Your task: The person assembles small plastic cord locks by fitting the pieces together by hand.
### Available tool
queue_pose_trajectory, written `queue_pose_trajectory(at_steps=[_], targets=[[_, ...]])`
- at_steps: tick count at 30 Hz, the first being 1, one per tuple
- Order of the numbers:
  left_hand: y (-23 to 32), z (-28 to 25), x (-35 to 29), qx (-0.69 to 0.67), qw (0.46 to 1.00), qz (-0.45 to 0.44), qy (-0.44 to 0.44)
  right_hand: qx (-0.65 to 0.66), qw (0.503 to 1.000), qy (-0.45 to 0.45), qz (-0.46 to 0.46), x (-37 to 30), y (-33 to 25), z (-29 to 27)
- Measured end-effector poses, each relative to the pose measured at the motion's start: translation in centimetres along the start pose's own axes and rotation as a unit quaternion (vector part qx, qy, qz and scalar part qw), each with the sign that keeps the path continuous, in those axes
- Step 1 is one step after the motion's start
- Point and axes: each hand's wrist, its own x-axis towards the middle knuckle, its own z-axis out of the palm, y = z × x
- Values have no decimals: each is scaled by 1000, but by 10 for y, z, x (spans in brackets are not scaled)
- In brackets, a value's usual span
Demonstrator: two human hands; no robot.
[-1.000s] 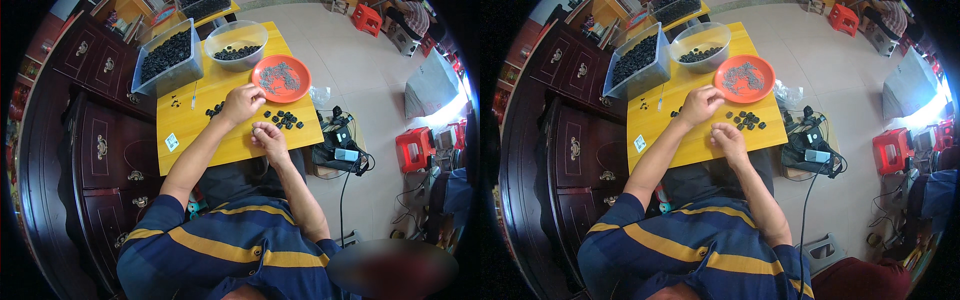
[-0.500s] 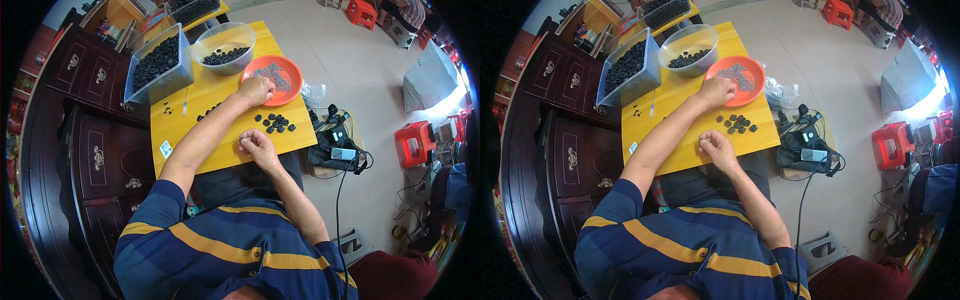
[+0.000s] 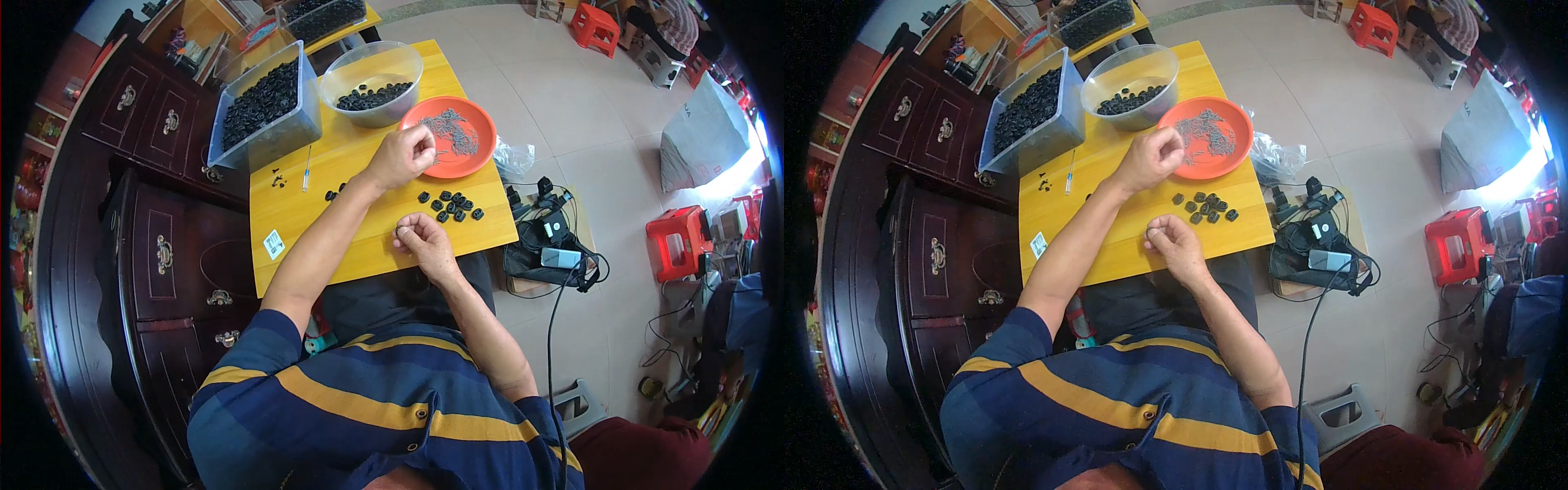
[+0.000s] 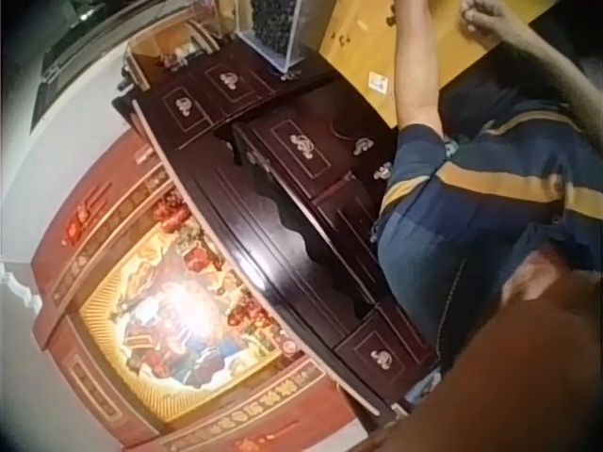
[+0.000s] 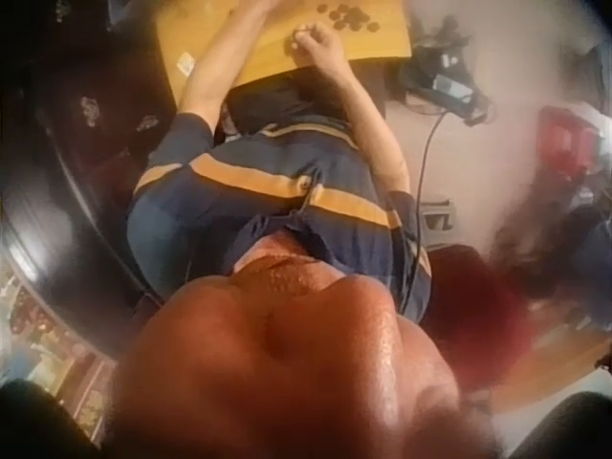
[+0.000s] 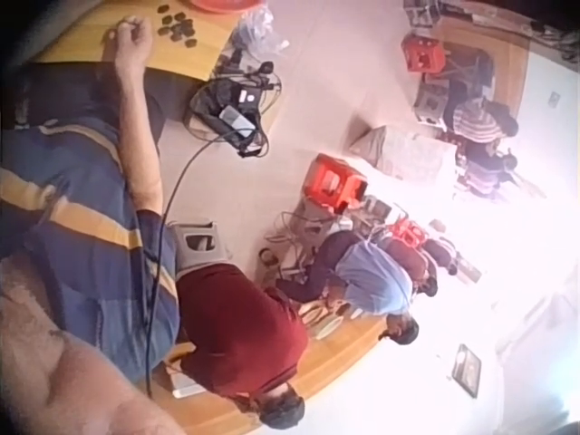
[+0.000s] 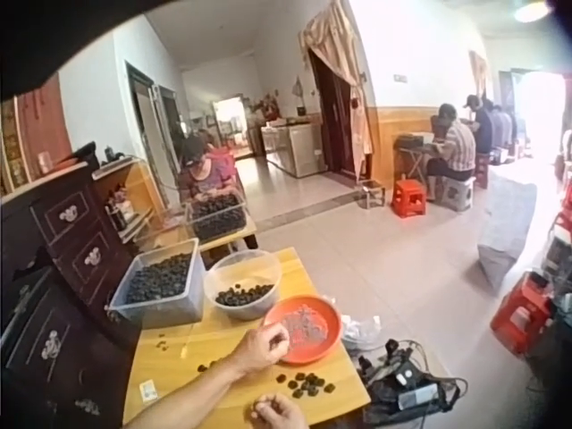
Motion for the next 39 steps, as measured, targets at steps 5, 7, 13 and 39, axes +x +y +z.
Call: queue_pose_trajectory(at_steps=[5,7,13,39], targets=[[3,-15,-72,-81,988,-126,25,-4,1000,26,5,1,2,1],[3,-17,-99,-105,980,-170,28,-1,1000,31,-2,2,4,1],[0,-9,-142,-149,968,-192,53,-11,998,62,-27,4,7,2],[-22,13,-164,-354,919,-143,102,-96,988,110,-42,4,12,15]])
